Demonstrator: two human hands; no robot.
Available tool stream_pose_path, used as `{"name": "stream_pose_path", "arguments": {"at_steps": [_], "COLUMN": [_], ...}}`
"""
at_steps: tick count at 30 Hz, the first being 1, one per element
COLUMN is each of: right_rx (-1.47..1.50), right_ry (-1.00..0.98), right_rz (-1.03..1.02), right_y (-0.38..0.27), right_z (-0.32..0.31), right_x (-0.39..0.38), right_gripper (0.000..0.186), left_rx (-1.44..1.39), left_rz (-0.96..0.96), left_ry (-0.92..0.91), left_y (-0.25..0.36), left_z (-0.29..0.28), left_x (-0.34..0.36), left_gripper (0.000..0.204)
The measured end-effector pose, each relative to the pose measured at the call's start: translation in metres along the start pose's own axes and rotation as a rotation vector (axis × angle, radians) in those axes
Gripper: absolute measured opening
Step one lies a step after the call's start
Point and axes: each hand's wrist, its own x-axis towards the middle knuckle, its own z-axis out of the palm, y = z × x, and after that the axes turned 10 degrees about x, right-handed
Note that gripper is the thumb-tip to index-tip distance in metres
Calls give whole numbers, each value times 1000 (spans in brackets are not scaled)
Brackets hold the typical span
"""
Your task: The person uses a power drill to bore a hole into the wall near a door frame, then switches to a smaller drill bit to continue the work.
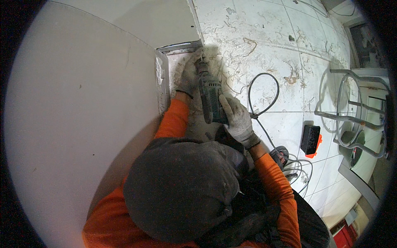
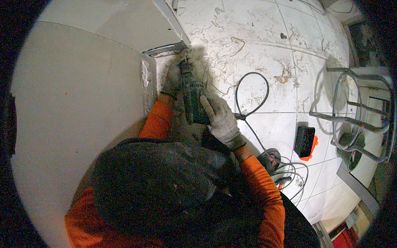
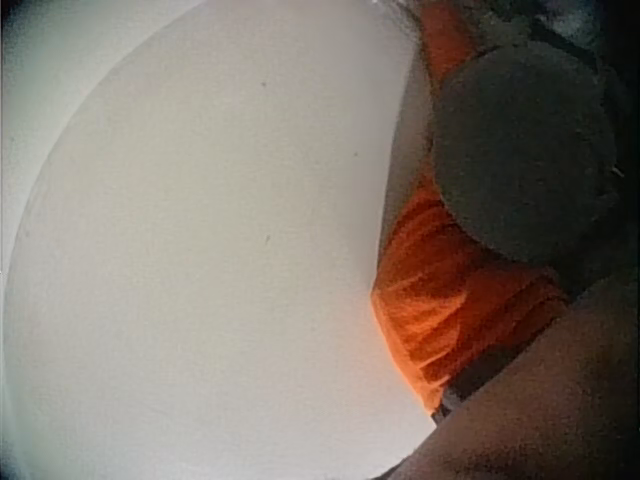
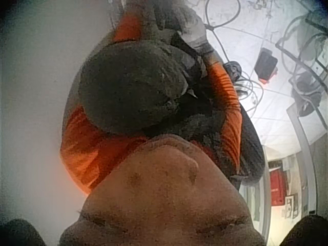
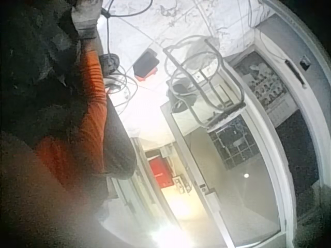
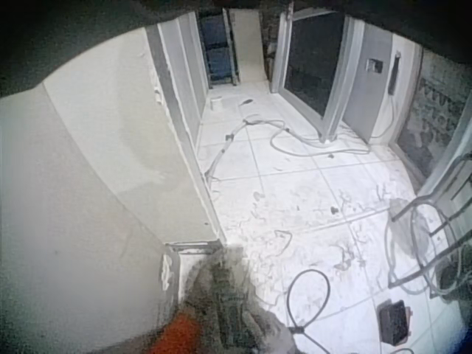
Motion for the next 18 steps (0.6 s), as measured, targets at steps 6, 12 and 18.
{"name": "stream_pose_path", "arguments": {"at_steps": [6,12,18], "right_rx": [-47,-31,-70], "right_ry": [31,9,-26], "right_rz": [-25,-20,-16], "right_y": [3,-1,0], "right_z": [4,0,-4], "right_x": [0,0,-2], "right_gripper": [94,95,94], "left_rx": [-119,-57,-137], "left_rz": [44,199,190], "left_ry": [16,69,13], "left_y": [-10,-8,-13], "left_z": [-3,2,-6], "left_x": [1,3,13], "left_gripper": [19,25,24]}}
